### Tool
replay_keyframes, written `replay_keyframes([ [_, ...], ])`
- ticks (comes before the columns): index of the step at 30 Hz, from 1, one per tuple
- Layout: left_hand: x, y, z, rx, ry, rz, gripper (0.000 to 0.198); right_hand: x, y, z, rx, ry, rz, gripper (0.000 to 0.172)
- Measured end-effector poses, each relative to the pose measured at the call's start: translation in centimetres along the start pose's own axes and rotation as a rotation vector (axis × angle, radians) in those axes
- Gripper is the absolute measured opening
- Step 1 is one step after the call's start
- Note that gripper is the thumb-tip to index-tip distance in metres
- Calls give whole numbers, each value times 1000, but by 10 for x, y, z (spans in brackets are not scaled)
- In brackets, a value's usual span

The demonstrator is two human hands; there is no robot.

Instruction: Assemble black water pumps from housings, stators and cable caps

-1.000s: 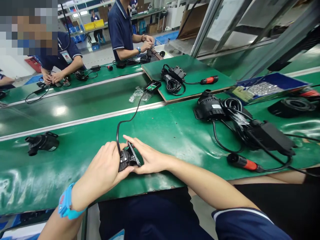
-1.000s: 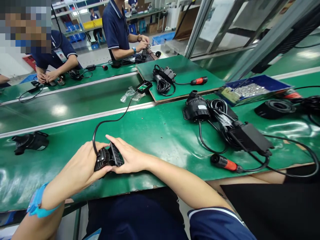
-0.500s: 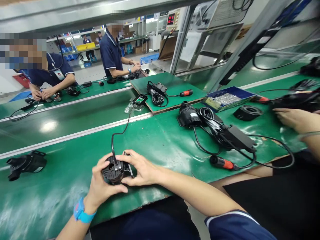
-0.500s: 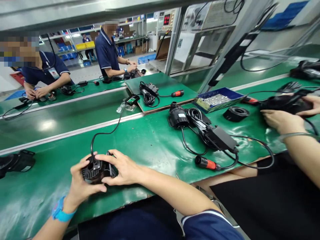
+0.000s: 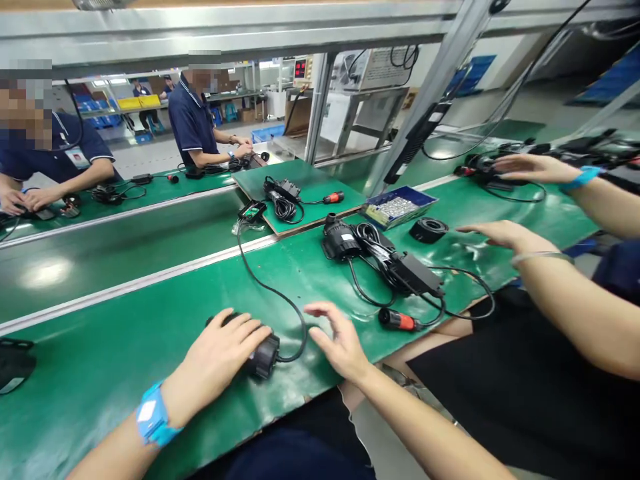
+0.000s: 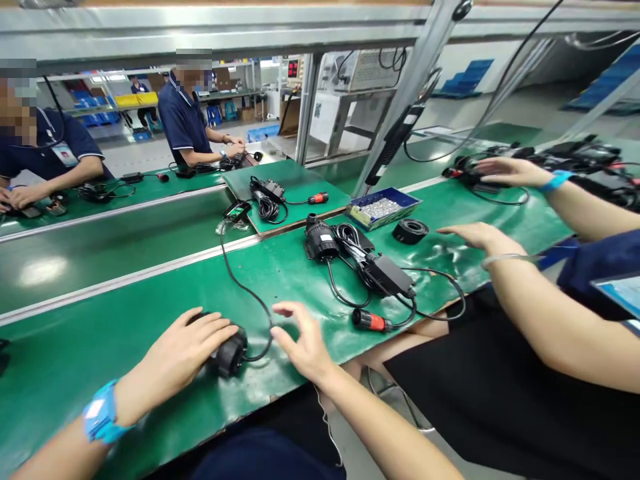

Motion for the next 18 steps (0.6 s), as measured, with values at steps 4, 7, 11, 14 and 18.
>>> replay_keyframes([
  [4,18,-21,54,184,-84,39,47,-41,2,-14,-11,-127,-271,22],
  [7,26,-4,80,25,-208,-43,48,-63,-2,6,-53,-88,-397,20],
  [11,55,31,90,-282,-141,-331,70,-92,-35,85,-53,-9,-508,30],
  [14,81,49,98,-408,-113,-580,76,-101,-90,170,152,103,-593,48],
  [18,92,101,120,-674,-327,-811,79,-93,-156,265,321,176,-625,83],
])
Point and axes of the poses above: each hand's wrist, its own z-axis towards the middle knuckle, its own x-axis out of the palm, y = z × x, the point moved 6 cm from there along z, towards the middle knuckle, and after that the axes turned 9 degrees about -x, right-handed, at the moved point
